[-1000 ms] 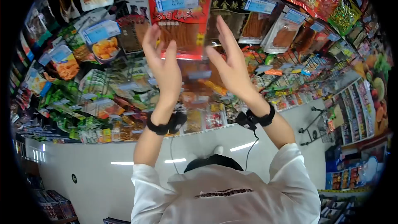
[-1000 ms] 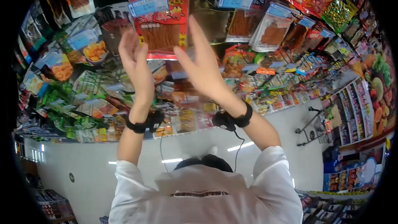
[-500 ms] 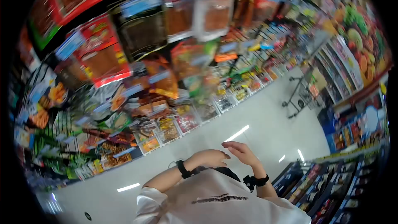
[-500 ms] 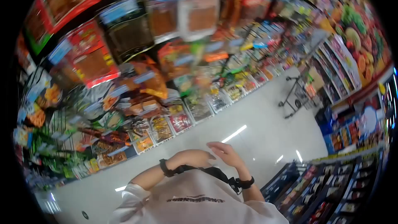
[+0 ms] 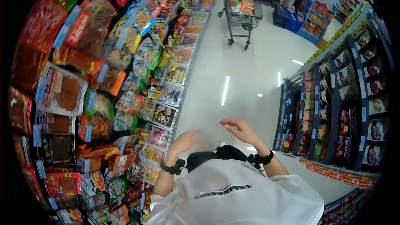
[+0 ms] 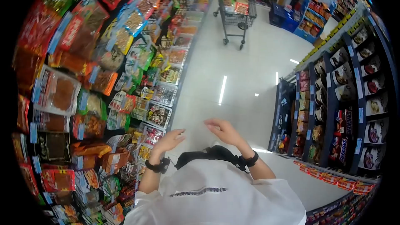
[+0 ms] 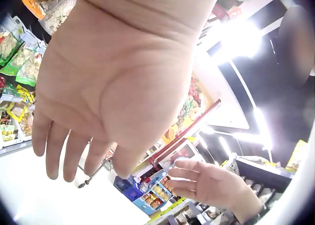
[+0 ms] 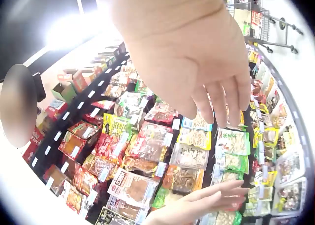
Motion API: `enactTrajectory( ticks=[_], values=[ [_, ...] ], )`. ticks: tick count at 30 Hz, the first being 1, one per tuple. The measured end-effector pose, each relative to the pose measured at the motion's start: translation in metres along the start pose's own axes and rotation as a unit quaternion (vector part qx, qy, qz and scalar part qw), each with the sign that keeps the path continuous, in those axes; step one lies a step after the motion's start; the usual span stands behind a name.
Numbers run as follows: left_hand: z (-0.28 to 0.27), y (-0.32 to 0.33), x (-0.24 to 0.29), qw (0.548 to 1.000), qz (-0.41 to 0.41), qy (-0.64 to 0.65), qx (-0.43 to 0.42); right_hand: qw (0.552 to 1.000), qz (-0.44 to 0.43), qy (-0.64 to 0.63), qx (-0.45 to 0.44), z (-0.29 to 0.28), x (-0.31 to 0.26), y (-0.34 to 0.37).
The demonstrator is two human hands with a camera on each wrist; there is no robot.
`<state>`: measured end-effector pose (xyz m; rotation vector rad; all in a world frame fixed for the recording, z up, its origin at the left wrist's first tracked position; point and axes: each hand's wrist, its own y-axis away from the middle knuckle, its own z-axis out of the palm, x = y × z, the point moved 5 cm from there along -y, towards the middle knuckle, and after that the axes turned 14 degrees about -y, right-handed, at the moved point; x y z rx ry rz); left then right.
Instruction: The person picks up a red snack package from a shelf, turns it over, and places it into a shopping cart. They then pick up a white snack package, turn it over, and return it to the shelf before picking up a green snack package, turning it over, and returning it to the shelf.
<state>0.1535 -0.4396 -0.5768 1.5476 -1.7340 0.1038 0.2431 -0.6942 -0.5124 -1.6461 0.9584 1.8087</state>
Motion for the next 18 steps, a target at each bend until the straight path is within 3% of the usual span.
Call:
enactTrajectory(
  ticks=[9,13,18],
  values=[
    [-0.05,-0.089,0.003,0.998,0.027,0.047,0.026,0.999,0.017,-0.01,0.027,-0.052,-0.002,-0.056],
    [-0.06,-0.151,0.012,0.995,0.093,-0.002,-0.023,0.998,0.038,0.006,0.058,-0.067,-0.006,-0.095],
    [-0.061,-0.222,0.036,0.97,0.166,-0.056,-0.172,0.993,0.056,0.074,0.077,-0.095,-0.014,-0.144]
  ],
)
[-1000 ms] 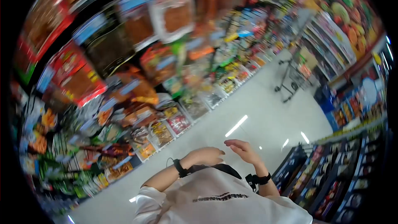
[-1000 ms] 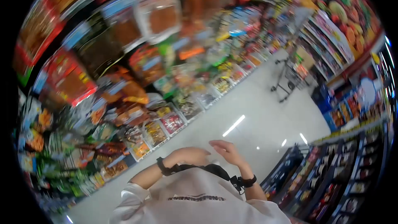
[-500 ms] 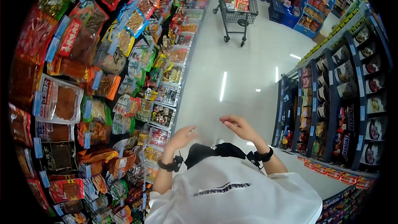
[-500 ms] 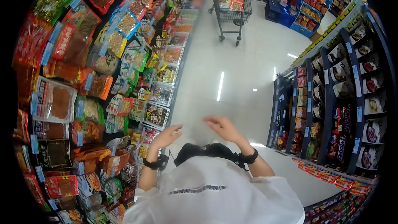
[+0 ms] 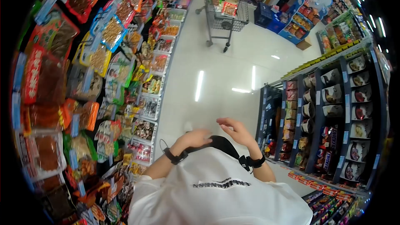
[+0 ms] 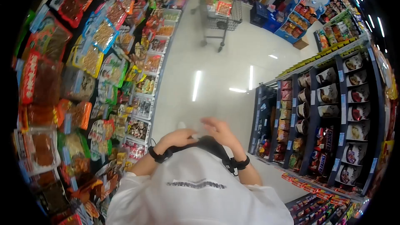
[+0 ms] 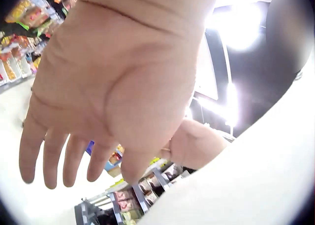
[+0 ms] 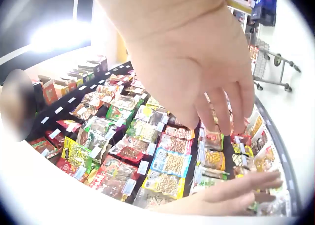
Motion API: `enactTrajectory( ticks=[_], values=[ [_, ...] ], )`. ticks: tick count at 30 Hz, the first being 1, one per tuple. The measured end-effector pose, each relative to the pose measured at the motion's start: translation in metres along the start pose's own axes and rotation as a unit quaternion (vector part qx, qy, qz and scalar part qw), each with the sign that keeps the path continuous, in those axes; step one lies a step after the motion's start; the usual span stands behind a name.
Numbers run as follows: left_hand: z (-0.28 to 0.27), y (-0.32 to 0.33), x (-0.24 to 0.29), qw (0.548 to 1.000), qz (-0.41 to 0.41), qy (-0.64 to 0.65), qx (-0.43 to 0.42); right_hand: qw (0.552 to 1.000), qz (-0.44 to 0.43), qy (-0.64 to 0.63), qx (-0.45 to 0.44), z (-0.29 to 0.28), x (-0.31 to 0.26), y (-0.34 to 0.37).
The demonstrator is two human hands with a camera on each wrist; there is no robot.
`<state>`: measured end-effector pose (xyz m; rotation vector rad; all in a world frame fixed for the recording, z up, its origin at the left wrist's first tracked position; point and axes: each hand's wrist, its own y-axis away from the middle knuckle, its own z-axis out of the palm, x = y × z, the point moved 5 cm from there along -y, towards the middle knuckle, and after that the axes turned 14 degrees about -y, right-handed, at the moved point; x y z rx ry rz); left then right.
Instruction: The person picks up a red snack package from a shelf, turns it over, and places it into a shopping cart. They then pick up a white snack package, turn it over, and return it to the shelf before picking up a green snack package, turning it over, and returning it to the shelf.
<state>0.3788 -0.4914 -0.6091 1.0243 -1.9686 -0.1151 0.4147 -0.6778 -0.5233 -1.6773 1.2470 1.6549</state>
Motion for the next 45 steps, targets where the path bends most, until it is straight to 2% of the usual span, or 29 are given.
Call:
enactTrajectory(
  ticks=[3,7,11,17,22,24,25,28,31,33,36,38,41,42,45],
  values=[
    [-0.006,-0.029,0.005,0.992,0.079,-0.039,-0.09,0.999,-0.009,0.032,0.027,-0.021,-0.016,-0.022],
    [-0.019,-0.066,0.0,0.969,0.151,-0.044,-0.191,0.997,-0.002,-0.014,0.07,-0.051,-0.02,-0.05],
    [-0.043,-0.1,-0.009,0.955,0.152,-0.061,-0.249,0.994,0.007,-0.056,0.096,-0.086,-0.016,-0.076],
    [-0.112,-0.177,0.007,0.942,0.138,-0.062,-0.3,0.99,-0.004,-0.085,0.111,-0.167,0.012,-0.117],
    [-0.159,-0.261,0.023,0.937,0.19,-0.057,-0.287,0.989,-0.004,-0.074,0.125,-0.254,0.01,-0.159],
    [-0.176,-0.289,0.035,0.942,0.182,-0.075,-0.273,0.992,-0.031,-0.033,0.119,-0.29,0.005,-0.18],
    [-0.188,-0.304,0.04,0.944,0.178,-0.084,-0.266,0.989,-0.054,-0.052,0.125,-0.307,0.002,-0.191],
    [-0.226,-0.338,0.067,0.955,0.173,-0.075,-0.229,0.99,-0.057,0.011,0.127,-0.353,-0.007,-0.219],
    [-0.253,-0.371,0.07,0.95,0.165,-0.116,-0.24,0.991,-0.054,-0.006,0.121,-0.389,-0.023,-0.249],
    [-0.263,-0.392,0.056,0.953,0.168,-0.111,-0.226,0.993,-0.057,-0.016,0.107,-0.403,-0.023,-0.276],
    [-0.294,-0.422,0.045,0.943,0.147,-0.149,-0.257,0.995,-0.039,0.007,0.089,-0.413,-0.011,-0.32],
    [-0.316,-0.447,0.031,0.953,0.126,-0.156,-0.226,0.998,-0.036,0.002,0.06,-0.421,-0.023,-0.349],
    [-0.353,-0.488,0.019,0.94,0.176,-0.171,-0.238,1.0,-0.018,0.001,0.017,-0.437,-0.026,-0.396],
    [-0.367,-0.5,0.016,0.941,0.167,-0.145,-0.255,1.0,-0.006,0.001,0.009,-0.444,-0.035,-0.408],
    [-0.413,-0.531,0.006,0.949,0.199,-0.136,-0.203,0.999,0.019,0.04,0.0,-0.471,-0.048,-0.445]
  ],
)
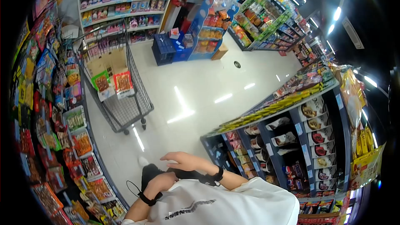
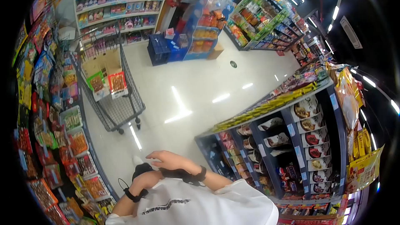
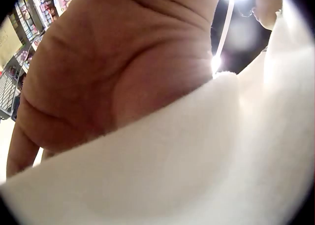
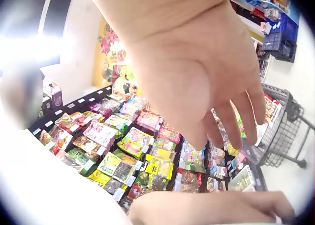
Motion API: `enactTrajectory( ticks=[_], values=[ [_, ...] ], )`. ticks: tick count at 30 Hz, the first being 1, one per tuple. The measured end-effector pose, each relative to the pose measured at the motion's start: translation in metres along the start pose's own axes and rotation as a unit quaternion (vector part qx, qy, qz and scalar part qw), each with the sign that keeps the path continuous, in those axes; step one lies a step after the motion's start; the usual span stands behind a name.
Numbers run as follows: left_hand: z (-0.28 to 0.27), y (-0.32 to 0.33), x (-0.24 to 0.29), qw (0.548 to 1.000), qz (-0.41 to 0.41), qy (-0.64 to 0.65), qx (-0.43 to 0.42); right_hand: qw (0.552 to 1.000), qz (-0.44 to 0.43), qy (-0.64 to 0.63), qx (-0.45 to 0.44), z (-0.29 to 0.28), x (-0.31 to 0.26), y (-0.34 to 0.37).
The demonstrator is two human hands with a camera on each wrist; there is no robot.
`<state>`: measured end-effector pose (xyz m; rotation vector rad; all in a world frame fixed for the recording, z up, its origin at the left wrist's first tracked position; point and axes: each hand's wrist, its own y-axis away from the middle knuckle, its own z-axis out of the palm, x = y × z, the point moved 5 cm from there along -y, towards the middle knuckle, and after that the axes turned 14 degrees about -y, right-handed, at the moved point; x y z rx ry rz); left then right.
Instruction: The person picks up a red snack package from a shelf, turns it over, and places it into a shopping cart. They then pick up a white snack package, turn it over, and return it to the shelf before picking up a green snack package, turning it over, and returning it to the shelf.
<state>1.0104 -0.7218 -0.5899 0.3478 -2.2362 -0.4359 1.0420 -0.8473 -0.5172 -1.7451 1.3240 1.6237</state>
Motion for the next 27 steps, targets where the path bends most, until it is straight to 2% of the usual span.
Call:
enactTrajectory(
  ticks=[2,5,9,12,15,17,18,22,23,25,26,27],
  values=[
    [-0.031,-0.004,-0.014,0.998,0.025,-0.037,-0.043,0.999,0.001,0.038,0.006,-0.029,-0.01,-0.02],
    [-0.067,-0.011,-0.033,0.988,0.106,-0.057,-0.096,0.999,0.007,0.03,0.036,-0.068,-0.012,-0.049],
    [-0.084,-0.045,-0.073,0.977,0.158,0.11,-0.09,0.997,0.003,0.023,0.079,-0.116,-0.019,-0.085],
    [-0.094,-0.083,-0.103,0.957,0.205,0.166,-0.124,0.996,-0.012,0.035,0.085,-0.15,-0.006,-0.112],
    [-0.125,-0.115,-0.127,0.952,0.169,0.194,-0.164,0.998,-0.008,0.032,0.056,-0.192,0.015,-0.142],
    [-0.131,-0.147,-0.152,0.956,0.165,0.212,-0.114,0.999,-0.013,0.023,0.032,-0.223,0.024,-0.166],
    [-0.127,-0.162,-0.168,0.958,0.135,0.23,-0.103,0.998,-0.031,0.02,0.044,-0.239,0.04,-0.178],
    [-0.2,-0.192,-0.17,0.969,0.11,0.188,-0.113,0.992,-0.06,0.11,-0.015,-0.308,0.056,-0.225],
    [-0.231,-0.192,-0.165,0.962,0.064,0.2,-0.177,0.99,-0.085,0.108,-0.036,-0.329,0.042,-0.239],
    [-0.246,-0.204,-0.175,0.962,0.04,0.227,-0.144,0.989,-0.093,0.102,-0.061,-0.361,0.039,-0.265],
    [-0.234,-0.212,-0.188,0.966,0.052,0.224,-0.121,0.988,-0.094,0.1,-0.077,-0.375,0.036,-0.279],
    [-0.263,-0.21,-0.195,0.967,0.038,0.21,-0.142,0.986,-0.093,0.098,-0.093,-0.389,0.034,-0.292]
  ],
)
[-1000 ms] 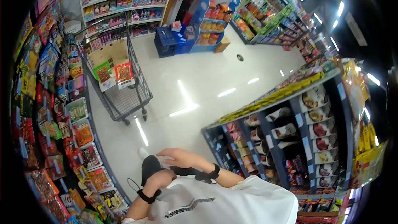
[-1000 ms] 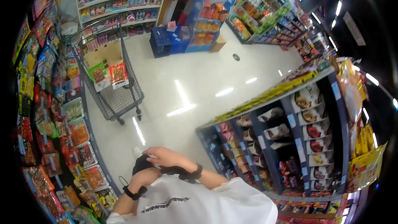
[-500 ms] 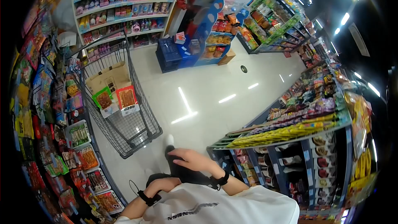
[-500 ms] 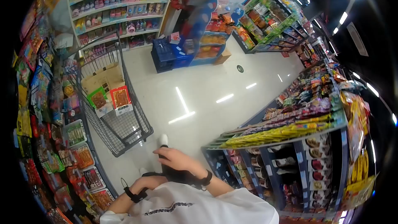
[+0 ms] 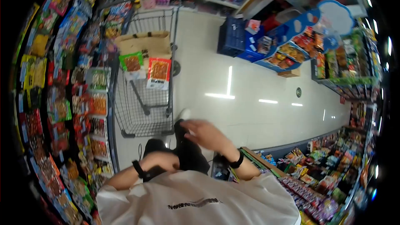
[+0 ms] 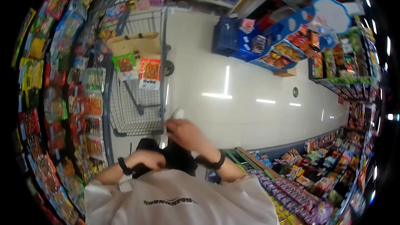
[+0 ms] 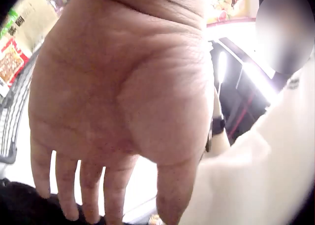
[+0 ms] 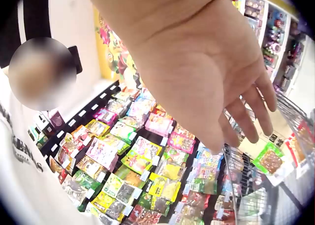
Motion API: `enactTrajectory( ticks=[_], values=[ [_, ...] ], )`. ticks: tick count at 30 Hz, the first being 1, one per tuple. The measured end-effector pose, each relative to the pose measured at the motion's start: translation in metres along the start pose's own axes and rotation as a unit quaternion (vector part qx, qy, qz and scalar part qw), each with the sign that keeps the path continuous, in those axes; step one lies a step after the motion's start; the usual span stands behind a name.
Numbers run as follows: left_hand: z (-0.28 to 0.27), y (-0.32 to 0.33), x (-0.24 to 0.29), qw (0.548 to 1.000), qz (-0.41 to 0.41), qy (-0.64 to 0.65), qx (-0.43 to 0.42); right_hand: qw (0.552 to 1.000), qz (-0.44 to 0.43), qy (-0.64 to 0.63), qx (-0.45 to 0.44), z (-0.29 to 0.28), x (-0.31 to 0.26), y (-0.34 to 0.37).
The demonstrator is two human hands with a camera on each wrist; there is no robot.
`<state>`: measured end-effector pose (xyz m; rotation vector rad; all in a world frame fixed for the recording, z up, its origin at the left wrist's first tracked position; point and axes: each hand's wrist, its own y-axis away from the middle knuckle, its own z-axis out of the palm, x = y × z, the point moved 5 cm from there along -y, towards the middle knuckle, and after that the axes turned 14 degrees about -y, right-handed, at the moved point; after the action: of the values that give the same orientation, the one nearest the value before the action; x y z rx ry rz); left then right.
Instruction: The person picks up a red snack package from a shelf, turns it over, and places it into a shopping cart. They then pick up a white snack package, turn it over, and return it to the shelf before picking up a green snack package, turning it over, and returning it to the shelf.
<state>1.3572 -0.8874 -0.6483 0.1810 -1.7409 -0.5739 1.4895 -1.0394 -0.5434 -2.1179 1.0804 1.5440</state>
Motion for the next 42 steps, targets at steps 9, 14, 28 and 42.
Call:
enactTrajectory(
  ticks=[9,14,28,42],
  values=[
    [-0.183,0.198,-0.068,0.689,-0.285,0.078,0.662,0.997,-0.009,0.037,-0.066,-0.055,0.024,-0.081],
    [-0.193,0.228,-0.122,0.678,-0.206,0.175,0.684,0.992,0.012,-0.075,-0.101,-0.03,0.04,-0.129],
    [-0.087,0.04,-0.4,0.459,-0.158,0.651,0.583,0.926,0.267,-0.266,0.027,0.185,0.26,-0.245],
    [-0.112,-0.029,-0.455,0.674,-0.471,-0.014,0.569,0.918,0.343,-0.178,0.091,0.193,0.313,-0.262]
  ],
)
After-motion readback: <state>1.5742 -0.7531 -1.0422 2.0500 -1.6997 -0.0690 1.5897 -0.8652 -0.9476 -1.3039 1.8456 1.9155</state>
